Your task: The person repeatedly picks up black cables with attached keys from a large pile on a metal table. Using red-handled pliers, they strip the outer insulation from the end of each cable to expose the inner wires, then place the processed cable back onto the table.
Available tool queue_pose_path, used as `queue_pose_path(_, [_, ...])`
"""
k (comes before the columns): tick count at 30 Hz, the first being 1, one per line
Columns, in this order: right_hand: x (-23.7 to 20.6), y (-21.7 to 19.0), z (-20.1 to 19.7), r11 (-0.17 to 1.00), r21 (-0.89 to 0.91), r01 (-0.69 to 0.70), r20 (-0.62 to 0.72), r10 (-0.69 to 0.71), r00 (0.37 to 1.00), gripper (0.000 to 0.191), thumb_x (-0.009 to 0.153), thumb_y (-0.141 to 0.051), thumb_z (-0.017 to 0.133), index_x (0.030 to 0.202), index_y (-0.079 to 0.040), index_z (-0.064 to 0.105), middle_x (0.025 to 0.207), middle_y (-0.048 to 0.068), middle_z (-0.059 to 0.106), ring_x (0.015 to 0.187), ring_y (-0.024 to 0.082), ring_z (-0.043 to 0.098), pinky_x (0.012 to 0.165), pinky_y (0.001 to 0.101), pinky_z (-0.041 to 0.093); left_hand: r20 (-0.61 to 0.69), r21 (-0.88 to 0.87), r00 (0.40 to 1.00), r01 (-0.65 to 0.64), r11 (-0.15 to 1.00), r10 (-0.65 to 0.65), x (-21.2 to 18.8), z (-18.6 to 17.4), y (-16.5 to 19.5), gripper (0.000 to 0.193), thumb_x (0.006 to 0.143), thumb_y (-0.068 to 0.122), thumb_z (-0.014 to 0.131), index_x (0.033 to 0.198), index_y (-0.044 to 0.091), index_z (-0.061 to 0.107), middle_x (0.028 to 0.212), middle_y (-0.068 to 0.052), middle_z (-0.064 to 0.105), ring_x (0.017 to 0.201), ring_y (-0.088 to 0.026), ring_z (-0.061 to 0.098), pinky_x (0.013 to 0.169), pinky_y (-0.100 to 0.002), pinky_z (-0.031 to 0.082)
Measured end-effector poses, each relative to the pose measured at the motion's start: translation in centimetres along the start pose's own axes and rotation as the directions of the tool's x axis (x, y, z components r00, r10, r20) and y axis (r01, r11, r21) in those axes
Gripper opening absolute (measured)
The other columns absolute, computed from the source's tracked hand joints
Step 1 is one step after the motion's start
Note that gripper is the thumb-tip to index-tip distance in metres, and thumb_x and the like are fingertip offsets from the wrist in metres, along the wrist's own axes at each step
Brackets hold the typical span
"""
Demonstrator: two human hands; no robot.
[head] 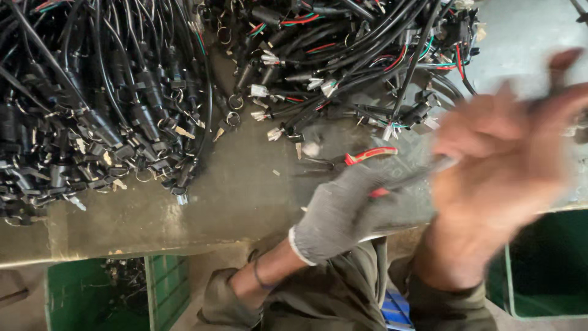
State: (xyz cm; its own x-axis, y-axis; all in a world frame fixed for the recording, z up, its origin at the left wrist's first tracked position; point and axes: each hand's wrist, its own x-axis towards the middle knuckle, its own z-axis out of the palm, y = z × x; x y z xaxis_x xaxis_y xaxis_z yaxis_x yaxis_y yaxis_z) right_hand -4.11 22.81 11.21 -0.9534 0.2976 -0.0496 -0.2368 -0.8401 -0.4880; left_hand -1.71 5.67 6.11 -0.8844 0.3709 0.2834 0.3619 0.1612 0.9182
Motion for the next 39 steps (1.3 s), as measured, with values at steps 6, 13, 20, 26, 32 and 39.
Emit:
queue_pose_path(6, [-2.8,4.5,-3.1,0.962,-0.231,-0.148,0.187,0.193,0.963,0.034,0.122,-0.039,0.042,0.117,-0.009,0.056,0.077,-0.001,0.046,0.071,0.016,0.048,0.072,0.036,0.042,-0.034,-0.161,0.972,0.225,0.961,-0.233,-2.6,-1.7,-2.7,0.037,0.088,0.003,0.068,0.124,0.005,0.058,0.105,-0.009,0.069,0.095,-0.018,0.069,0.086,-0.033,0.057])
queue_pose_path(13, [-4.9,3.8,-5.8,0.984,0.071,-0.16,0.254,0.138,0.957,0.042,0.124,-0.04,0.034,0.114,-0.006,0.056,0.072,-0.002,0.043,0.064,0.011,0.041,0.067,0.0278,0.036,0.0,-0.465,0.976,0.193,0.864,-0.218,-3.6,-3.1,-3.6,0.067,0.092,0.004,0.071,0.154,0.006,0.043,0.113,-0.007,0.064,0.103,-0.015,0.061,0.098,-0.031,0.053])
queue_pose_path(20, [-4.8,3.5,-6.0,0.997,0.061,-0.042,0.228,0.028,0.973,0.045,0.12,-0.044,0.032,0.113,-0.006,0.055,0.068,0.0,0.043,0.06,0.013,0.044,0.066,0.031,0.04,-0.027,-0.056,0.986,0.162,0.985,-0.164,-4.0,-3.2,-4.5,0.067,0.082,0.012,0.088,0.141,0.007,0.056,0.116,-0.007,0.07,0.099,-0.016,0.07,0.091,-0.031,0.059])
queue_pose_path(26, [-4.3,6.2,-6.5,0.974,-0.226,0.024,0.304,0.047,0.951,0.028,0.118,-0.031,0.047,0.118,-0.004,0.055,0.08,0.01,0.057,0.073,0.024,0.061,0.073,0.0415,0.051,0.019,-0.229,0.964,0.262,0.938,-0.265,-4.7,-3.3,-4.7,0.053,0.091,0.005,0.077,0.14,0.005,0.058,0.127,-0.009,0.071,0.11,-0.013,0.069,0.096,-0.031,0.06])
queue_pose_path(32, [-5.4,7.7,-5.7,0.775,-0.614,0.154,0.38,0.119,0.917,0.028,0.114,-0.03,0.051,0.114,-0.003,0.055,0.103,0.014,0.061,0.101,0.027,0.063,0.095,0.0421,0.053,0.061,-0.191,0.926,0.378,0.906,-0.373,-4.5,-3.0,-4.5,0.054,0.091,0.008,0.074,0.142,0.004,0.058,0.118,-0.012,0.073,0.105,-0.016,0.072,0.092,-0.032,0.06])
queue_pose_path(39, [2.7,-3.1,-4.5,0.069,-0.961,0.268,0.276,0.184,0.943,0.022,0.11,-0.022,0.054,0.121,-0.004,0.061,0.11,0.01,0.063,0.105,0.023,0.064,0.096,0.0395,0.053,-0.007,0.073,0.992,0.123,0.99,-0.122,-5.5,-5.3,-3.8,0.062,0.088,0.015,0.082,0.142,0.002,0.053,0.132,-0.018,0.066,0.117,-0.03,0.068,0.099,-0.037,0.054])
